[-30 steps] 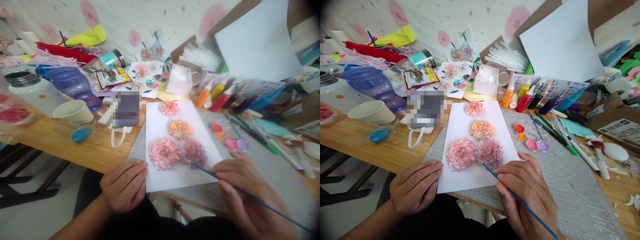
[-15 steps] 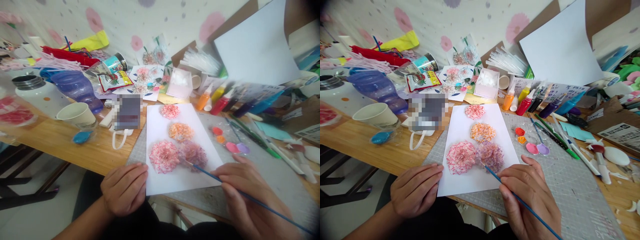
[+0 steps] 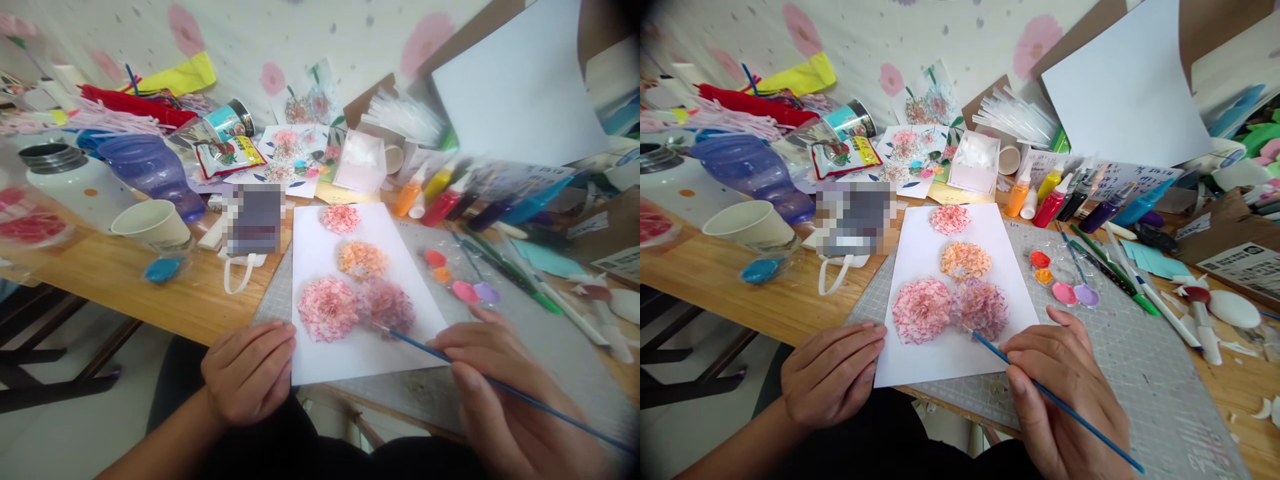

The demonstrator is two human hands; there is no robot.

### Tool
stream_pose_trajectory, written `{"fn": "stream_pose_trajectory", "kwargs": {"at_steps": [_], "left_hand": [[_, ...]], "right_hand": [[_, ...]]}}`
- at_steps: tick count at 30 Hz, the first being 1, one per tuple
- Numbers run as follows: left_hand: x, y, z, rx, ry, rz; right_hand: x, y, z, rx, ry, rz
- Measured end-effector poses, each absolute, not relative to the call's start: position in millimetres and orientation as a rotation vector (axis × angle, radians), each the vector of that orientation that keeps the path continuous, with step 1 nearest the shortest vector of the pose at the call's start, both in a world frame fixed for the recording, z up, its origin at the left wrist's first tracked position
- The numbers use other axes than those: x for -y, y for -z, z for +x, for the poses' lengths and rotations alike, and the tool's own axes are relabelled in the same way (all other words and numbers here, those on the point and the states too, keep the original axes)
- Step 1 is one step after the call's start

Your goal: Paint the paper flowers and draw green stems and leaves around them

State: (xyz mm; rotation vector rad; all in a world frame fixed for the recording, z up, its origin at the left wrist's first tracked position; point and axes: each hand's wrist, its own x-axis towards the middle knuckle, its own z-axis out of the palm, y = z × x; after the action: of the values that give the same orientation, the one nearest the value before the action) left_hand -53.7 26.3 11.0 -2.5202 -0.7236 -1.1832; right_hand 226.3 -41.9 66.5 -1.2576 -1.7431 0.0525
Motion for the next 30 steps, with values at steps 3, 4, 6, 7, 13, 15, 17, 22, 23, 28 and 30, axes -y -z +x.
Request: {"fn": "stream_pose_trajectory", "kwargs": {"at_steps": [3, 4, 6, 7, 13, 15, 17, 22, 23, 28, 30], "left_hand": [[-27, -12, -54, 0.716, 1.187, -2.520], [-27, -12, -54, 0.718, 1.187, -2.518], [-26, -12, -55, 0.720, 1.187, -2.517], [-26, -12, -55, 0.724, 1.186, -2.516], [-26, -11, -54, 0.721, 1.197, -2.508], [-26, -11, -54, 0.720, 1.200, -2.504], [-26, -11, -54, 0.716, 1.195, -2.505], [-26, -12, -55, 0.721, 1.181, -2.499], [-26, -12, -55, 0.724, 1.181, -2.497], [-26, -9, -55, 0.727, 1.189, -2.498], [-26, -8, -55, 0.723, 1.191, -2.503]], "right_hand": [[39, -69, 228, 1.838, -0.025, -1.218], [38, -70, 228, 1.871, -0.005, -1.201], [37, -71, 228, 1.921, 0.024, -1.183], [37, -72, 228, 1.915, 0.027, -1.194], [40, -71, 228, 1.923, 0.001, -1.194], [42, -70, 228, 1.923, 0.001, -1.191], [43, -68, 227, 1.828, -0.022, -1.225], [46, -67, 227, 1.729, -0.059, -1.242], [46, -67, 228, 1.770, -0.058, -1.237], [47, -68, 229, 1.763, -0.058, -1.242], [47, -66, 229, 1.739, -0.081, -1.236]]}}
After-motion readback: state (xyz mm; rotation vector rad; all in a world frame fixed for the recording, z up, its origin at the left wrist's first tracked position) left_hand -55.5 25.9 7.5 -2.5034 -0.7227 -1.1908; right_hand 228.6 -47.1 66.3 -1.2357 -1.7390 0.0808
